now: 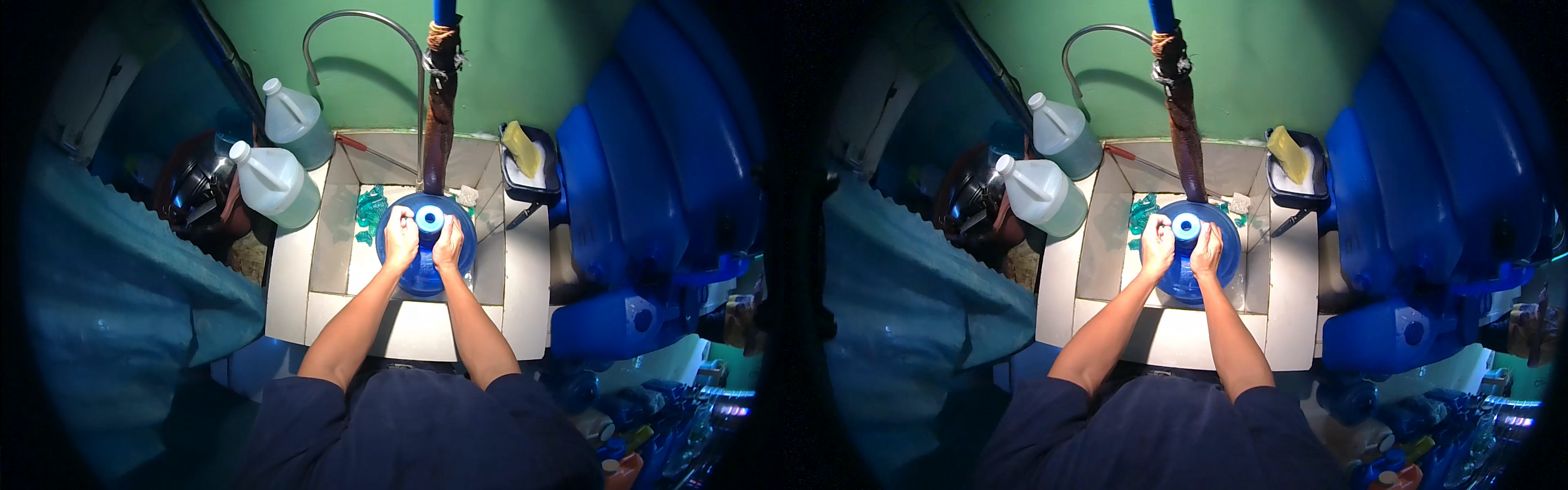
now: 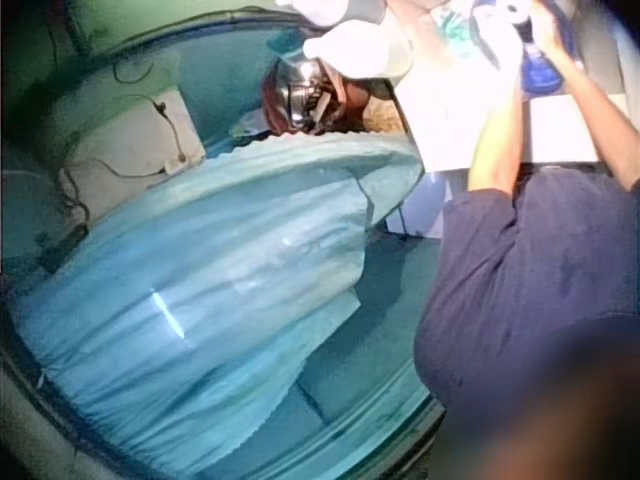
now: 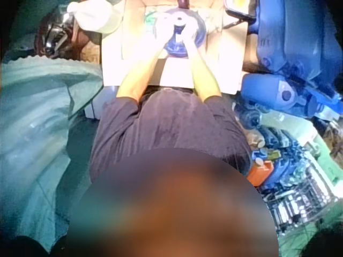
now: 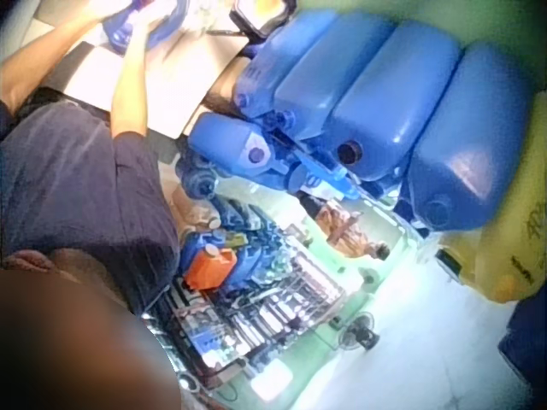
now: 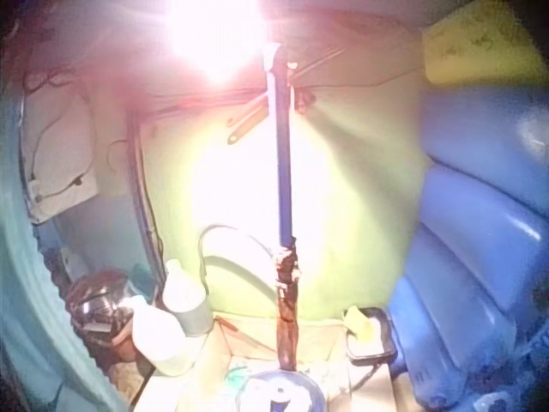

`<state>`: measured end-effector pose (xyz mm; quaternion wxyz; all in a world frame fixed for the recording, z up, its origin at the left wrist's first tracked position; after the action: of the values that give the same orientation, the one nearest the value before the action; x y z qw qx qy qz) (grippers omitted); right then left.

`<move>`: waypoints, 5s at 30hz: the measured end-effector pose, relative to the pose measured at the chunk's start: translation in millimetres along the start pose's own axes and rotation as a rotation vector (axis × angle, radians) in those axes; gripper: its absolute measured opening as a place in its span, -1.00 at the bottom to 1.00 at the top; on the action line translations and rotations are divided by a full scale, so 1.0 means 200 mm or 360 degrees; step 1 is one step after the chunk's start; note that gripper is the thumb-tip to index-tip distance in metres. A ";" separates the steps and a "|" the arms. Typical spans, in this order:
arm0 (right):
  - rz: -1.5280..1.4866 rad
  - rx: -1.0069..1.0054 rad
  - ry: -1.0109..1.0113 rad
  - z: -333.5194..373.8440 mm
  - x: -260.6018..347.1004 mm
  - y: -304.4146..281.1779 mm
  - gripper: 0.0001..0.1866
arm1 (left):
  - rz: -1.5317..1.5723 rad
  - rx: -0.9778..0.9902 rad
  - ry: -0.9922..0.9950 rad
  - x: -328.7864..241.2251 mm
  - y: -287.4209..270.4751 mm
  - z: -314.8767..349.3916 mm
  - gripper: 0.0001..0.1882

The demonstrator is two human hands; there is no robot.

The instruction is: The person repeatedly fills large blue water jugs from a hose, scrubs them with a sponge and cleaning solution, rinses them, and places them aside. The process is repeated for multiple jugs in a room filled with similar containers.

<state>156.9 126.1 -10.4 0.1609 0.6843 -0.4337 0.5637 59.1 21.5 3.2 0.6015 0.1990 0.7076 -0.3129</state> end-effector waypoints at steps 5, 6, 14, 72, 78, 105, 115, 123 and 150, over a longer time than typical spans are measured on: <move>-0.0038 0.0066 0.0071 0.01 -0.01 -0.01 -0.43 | -0.0201 0.0149 0.0064 -0.03 -0.02 -0.02 -0.97; -0.0064 0.0110 0.0065 0.01 -0.01 0.00 -0.45 | -0.0209 0.0117 0.0049 -0.03 -0.02 -0.01 -0.97; 0.0137 0.0096 -0.0231 0.03 0.04 0.00 -0.48 | -0.0694 -0.0081 -0.0185 -0.04 0.01 0.10 -0.93; 0.0874 0.0883 -0.0270 -0.38 0.53 0.04 -0.52 | 0.0554 0.0443 0.0415 0.18 0.12 -0.09 -0.23; 0.0713 0.0802 -0.0388 -0.34 0.49 -0.10 -0.50 | 0.1006 0.0450 -0.0343 0.36 0.16 -0.15 -0.49; 0.1285 0.0761 0.0706 -1.11 -0.70 -0.80 -0.43 | -0.0804 0.0277 0.0434 0.04 0.01 -0.11 -0.32; -0.1454 0.0651 0.0563 -0.75 0.00 -0.68 -0.58 | -0.0415 0.0418 0.0383 0.10 0.03 -0.08 -0.20; 0.0869 0.0263 -0.0458 -0.02 0.38 -0.04 -0.64 | 0.0078 0.1205 0.0383 0.15 0.14 -0.09 -0.51; 0.0170 0.1725 0.0747 -0.22 -0.52 0.15 -0.43 | 0.0347 0.1684 0.0490 0.20 -0.11 -0.17 -0.41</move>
<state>107.2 182.2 -100.0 -0.1483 0.5030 -0.0707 0.8485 11.1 25.3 -27.7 0.3384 0.5888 0.5092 -0.5287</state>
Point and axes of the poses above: each hand's wrist, its own z-axis away from the middle knuckle, its own y-axis out of the palm, x = y × z, the point moved 5 cm from there along -z, towards the middle knuckle, and after that the axes turned 14 degrees about x, right-handed, at the moved point
